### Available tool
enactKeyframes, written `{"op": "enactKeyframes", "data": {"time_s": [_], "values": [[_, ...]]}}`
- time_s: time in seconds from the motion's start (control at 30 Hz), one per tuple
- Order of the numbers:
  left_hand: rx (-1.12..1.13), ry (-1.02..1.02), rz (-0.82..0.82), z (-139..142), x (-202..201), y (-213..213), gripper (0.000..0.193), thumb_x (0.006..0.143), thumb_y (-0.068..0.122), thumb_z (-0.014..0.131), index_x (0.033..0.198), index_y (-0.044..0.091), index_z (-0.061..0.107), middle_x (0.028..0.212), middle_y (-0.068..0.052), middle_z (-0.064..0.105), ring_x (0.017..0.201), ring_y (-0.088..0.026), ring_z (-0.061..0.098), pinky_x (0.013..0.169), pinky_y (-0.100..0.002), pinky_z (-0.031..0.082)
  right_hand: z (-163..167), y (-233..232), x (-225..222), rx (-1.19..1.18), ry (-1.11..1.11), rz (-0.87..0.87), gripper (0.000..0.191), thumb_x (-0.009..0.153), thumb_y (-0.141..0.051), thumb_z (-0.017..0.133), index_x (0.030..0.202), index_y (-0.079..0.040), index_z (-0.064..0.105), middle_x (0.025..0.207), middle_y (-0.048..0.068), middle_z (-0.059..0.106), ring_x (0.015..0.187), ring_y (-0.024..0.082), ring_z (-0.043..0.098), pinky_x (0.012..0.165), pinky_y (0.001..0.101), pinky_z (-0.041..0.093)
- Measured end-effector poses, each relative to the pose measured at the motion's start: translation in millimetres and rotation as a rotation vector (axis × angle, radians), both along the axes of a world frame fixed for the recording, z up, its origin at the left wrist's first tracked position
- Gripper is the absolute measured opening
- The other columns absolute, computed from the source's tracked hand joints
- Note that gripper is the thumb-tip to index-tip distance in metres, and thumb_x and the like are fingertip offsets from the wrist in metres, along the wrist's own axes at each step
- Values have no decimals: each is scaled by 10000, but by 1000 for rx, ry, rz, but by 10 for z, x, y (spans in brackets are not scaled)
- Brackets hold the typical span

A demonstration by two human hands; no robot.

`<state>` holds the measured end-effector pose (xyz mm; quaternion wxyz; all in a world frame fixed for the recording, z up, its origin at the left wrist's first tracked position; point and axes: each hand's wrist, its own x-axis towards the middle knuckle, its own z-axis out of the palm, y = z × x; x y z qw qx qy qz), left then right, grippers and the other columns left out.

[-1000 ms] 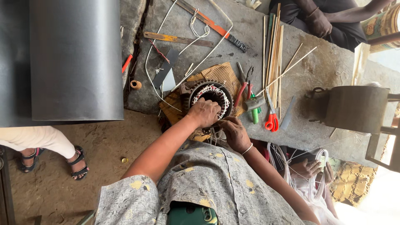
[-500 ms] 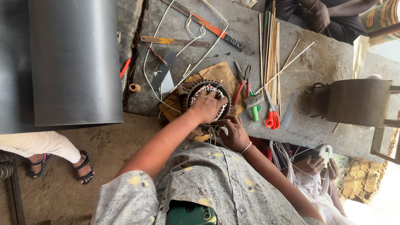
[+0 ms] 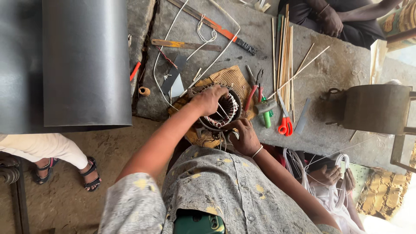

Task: The person inserts wooden slot wedges into the slots of a motor stator held on the workbench, pressing each wedge in by hand and tapping them down with a mallet. They occasionally use scissors and pliers to trim and adjust the winding ties while working around the stator.

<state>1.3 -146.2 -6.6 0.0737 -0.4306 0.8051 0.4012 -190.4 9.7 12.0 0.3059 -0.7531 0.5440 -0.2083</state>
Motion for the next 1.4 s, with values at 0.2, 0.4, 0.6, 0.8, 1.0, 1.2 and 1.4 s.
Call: {"op": "enactKeyframes", "data": {"time_s": [0.2, 0.4, 0.6, 0.8, 1.0, 1.2, 1.4], "values": [[15, -93, -539, 947, -702, 544, 420, 1099, 170, 291, 1474, 212, 475, 1514, -166, 464, 1347, -308, 572, 1118, -399, 490, -462, -351, -103, 102, -78, -331, 383, 821, -73, 639, 1201, -102, 668, 1257, 77, 613, 1200, 276, 576, 1004, 379, 487], [-292, 109, -656, 1036, -822, 731, 434, 976, -27, 427, 1365, 131, 537, 1179, -173, 581, 1104, -296, 657, 984, -371, 536, -611, -406, -158, 210, 347, -563, 441, 815, -97, 658, 1257, -87, 659, 1376, 104, 536, 1252, 284, 553, 994, 346, 486], [-293, 396, -31, 452, -432, 432, 263, 947, 67, 567, 1196, 70, 652, 1122, -161, 655, 1040, -295, 676, 916, -396, 574, -231, -198, -396, -63, -140, 103, 258, 909, -109, 678, 1165, -114, 701, 1390, 163, 605, 1307, 345, 565, 1073, 376, 470], [-79, 108, 53, -447, -209, 448, 184, 985, 212, 645, 1048, 77, 753, 1051, -186, 737, 974, -300, 716, 871, -425, 576, 37, -202, -207, -46, 89, 177, 240, 897, -126, 688, 1136, -138, 709, 1010, 14, 758, 1158, 276, 622, 1029, 427, 461], [-186, 205, 66, -729, -256, 572, 183, 954, 247, 642, 951, 79, 713, 969, -174, 714, 935, -335, 698, 839, -464, 564, 74, -182, -187, -47, 102, 148, 265, 895, -115, 692, 1158, -130, 704, 1033, 21, 758, 1164, 295, 613, 1032, 442, 438], [-481, 183, -33, -640, -286, 545, 219, 939, 289, 515, 1007, 89, 571, 984, -129, 671, 926, -274, 671, 779, -445, 541, 49, -145, -170, -69, 127, 157, 285, 880, -131, 704, 1164, -128, 689, 1063, 31, 747, 1198, 307, 592, 1039, 450, 436], [205, 129, 258, -439, -202, 512, 332, 1063, 223, 438, 1383, 162, 500, 1001, -132, 677, 888, -274, 705, 848, -414, 603, 72, -130, -145, -41, 107, 122, 299, 896, -108, 693, 1192, -144, 699, 1075, 23, 752, 1205, 300, 586, 1036, 456, 434]]}}
